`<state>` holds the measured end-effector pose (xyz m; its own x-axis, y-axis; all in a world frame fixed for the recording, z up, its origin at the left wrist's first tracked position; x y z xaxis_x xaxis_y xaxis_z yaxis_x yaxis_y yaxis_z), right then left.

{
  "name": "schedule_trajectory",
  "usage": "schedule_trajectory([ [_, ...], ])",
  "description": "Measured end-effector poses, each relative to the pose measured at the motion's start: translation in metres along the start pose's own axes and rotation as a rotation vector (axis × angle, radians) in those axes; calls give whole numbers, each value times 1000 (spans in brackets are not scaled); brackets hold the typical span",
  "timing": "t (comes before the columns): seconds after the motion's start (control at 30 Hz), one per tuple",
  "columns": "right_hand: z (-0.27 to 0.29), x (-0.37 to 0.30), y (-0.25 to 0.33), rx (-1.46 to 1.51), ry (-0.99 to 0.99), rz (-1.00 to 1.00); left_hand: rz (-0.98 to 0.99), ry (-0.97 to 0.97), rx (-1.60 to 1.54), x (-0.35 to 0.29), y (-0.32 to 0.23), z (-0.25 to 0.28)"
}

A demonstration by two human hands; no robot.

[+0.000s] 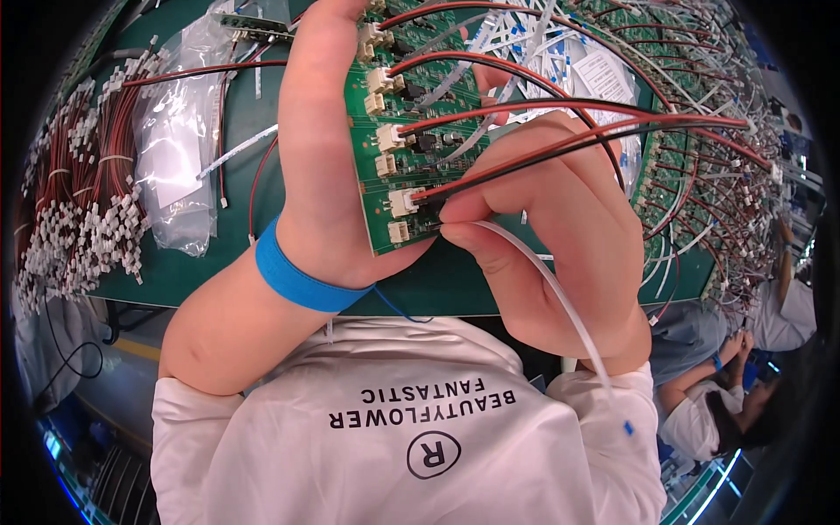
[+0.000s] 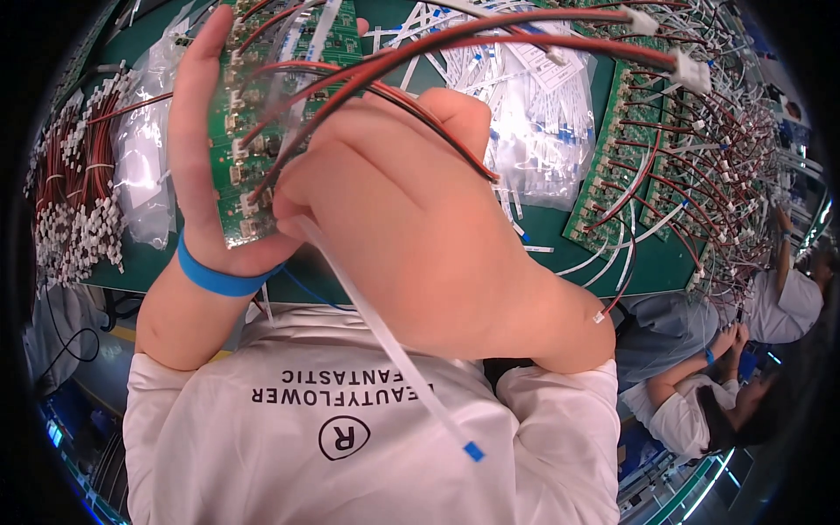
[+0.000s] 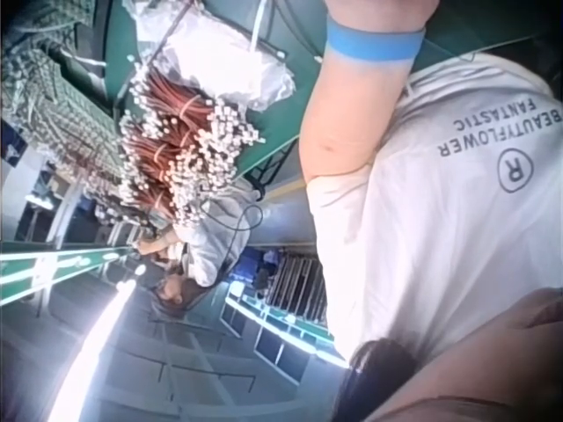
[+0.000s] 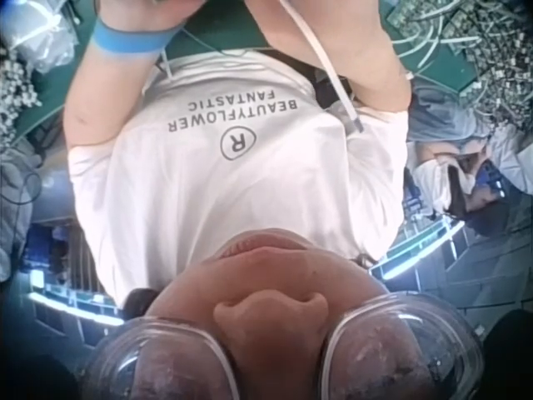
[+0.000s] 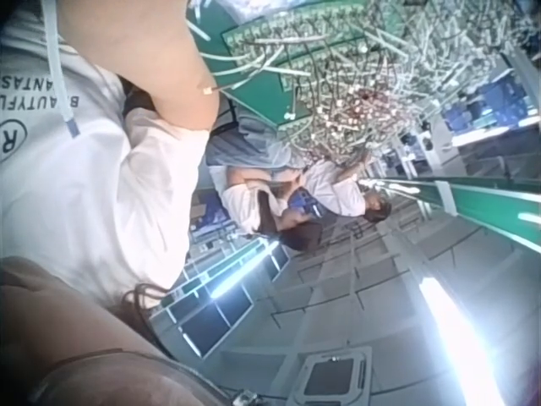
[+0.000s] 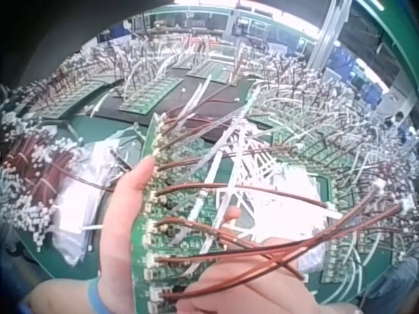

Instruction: The person plugs colored wires into connectors on a series of printed circuit boards by hand.

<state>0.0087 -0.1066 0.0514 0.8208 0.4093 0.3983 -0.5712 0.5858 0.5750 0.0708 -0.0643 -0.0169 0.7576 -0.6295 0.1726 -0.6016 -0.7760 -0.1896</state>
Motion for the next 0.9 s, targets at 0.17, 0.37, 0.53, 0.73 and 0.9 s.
schedule_trajectory([
  [0.17,0,0,0,83,25,-59,57,-19,19,-1,4,0],
  [0.37,-5,-2,-2,66,-48,1,123,-46,35,-3,7,7],
  [0.53,-9,1,-2,105,-37,-13,157,-70,61,-6,2,8],
  [0.73,-7,1,-6,158,-88,-43,11,-491,94,-14,-3,27],
  [0.9,-6,1,1,89,-85,-56,18,-439,124,-17,-7,25],
])
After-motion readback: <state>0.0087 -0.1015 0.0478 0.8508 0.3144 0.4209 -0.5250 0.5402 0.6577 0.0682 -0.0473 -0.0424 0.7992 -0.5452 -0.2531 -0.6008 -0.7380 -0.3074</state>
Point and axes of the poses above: each hand's wrist, its own x-axis towards the middle knuckle, its own z-axis out of the back of the hand, y = z × x, the point moved 9 cm from there along x, towards the middle knuckle, and after that the axes turned 7 degrees about y, right-handed, at the moved point
